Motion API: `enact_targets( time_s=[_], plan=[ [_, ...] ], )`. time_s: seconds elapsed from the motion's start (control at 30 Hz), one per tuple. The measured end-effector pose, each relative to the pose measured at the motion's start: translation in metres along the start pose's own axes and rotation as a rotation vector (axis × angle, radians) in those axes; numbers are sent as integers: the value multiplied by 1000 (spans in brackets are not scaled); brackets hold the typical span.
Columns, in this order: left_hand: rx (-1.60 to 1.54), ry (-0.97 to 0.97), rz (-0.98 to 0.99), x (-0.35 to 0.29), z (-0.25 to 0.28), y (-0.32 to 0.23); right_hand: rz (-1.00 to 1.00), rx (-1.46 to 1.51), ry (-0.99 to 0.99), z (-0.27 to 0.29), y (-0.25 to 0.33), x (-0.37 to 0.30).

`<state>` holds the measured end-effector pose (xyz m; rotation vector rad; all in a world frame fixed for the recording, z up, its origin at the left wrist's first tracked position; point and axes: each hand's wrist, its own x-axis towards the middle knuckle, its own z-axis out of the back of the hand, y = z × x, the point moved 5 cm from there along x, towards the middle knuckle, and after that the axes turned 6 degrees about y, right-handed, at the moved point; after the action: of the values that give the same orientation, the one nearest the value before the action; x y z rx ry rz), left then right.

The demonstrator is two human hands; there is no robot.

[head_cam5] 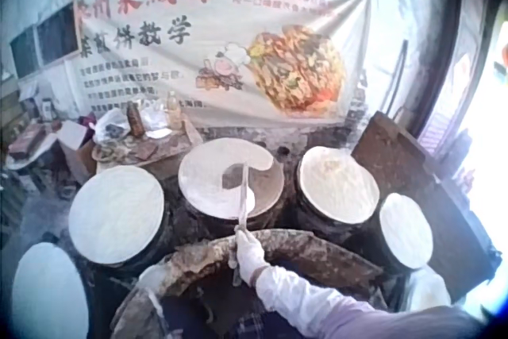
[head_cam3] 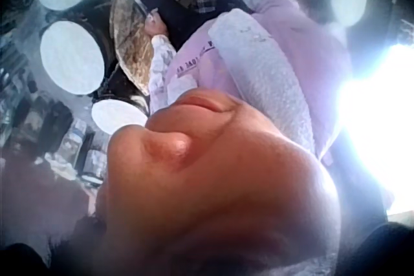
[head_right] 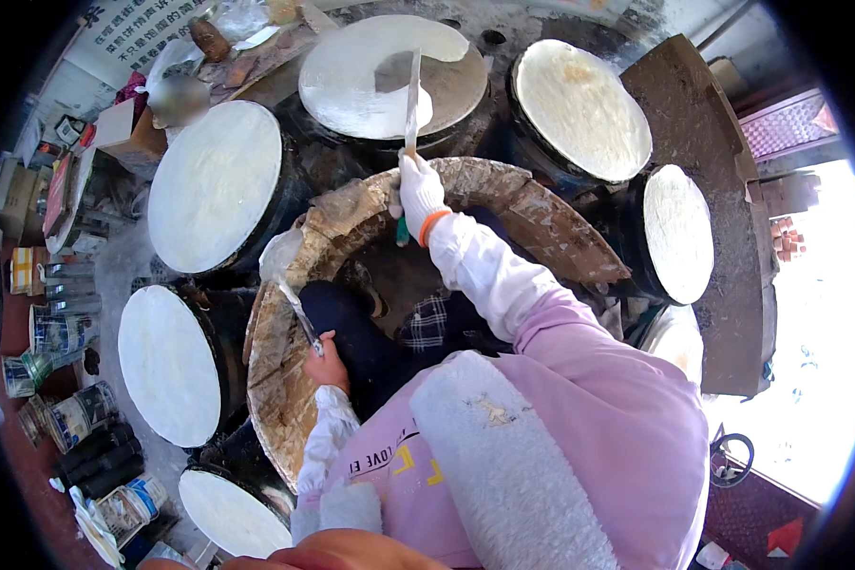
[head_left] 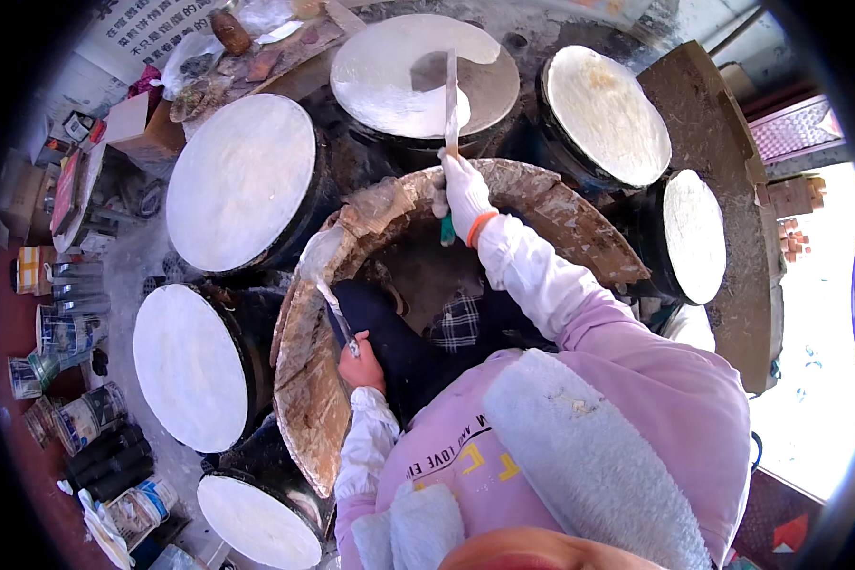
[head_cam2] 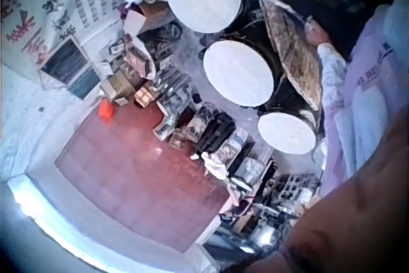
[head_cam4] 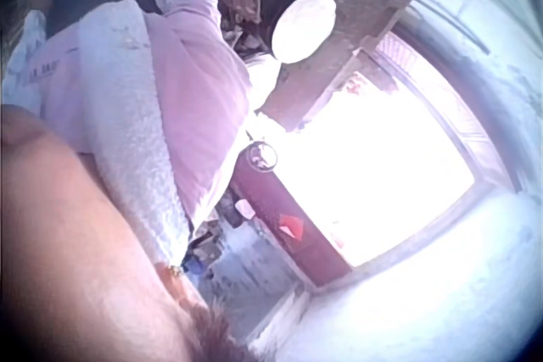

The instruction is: The person scoops batter from a large metal bowl and pours it onto multiple hot griddles. They use a wooden spreader to distribute the batter into thin, round crepes. The person repeatedly flips the crepes and removes the cooked ones from the pans.

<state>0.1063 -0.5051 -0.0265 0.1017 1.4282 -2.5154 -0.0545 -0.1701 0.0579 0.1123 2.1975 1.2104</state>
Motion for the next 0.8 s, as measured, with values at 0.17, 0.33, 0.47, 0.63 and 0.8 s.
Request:
enact_targets(
  time_s=[0.17, 0.33, 0.47, 0.63, 0.8],
  plan=[
    [83, 19, -99, 1, -7, -18, -63, -272, 237, -40, -39, -23],
    [49, 48, -70, -1, -17, -24, -94, -288, 84, 27, -12, -52],
    [71, 44, -81, 5, -28, -30, -97, -311, 72, 94, 46, -38],
    [153, 88, -89, 14, -44, -32, -52, -544, 357, 54, 20, -71],
    [132, 100, -124, 13, -50, -50, -1, -752, 118, 127, 43, -66]
  ],
)
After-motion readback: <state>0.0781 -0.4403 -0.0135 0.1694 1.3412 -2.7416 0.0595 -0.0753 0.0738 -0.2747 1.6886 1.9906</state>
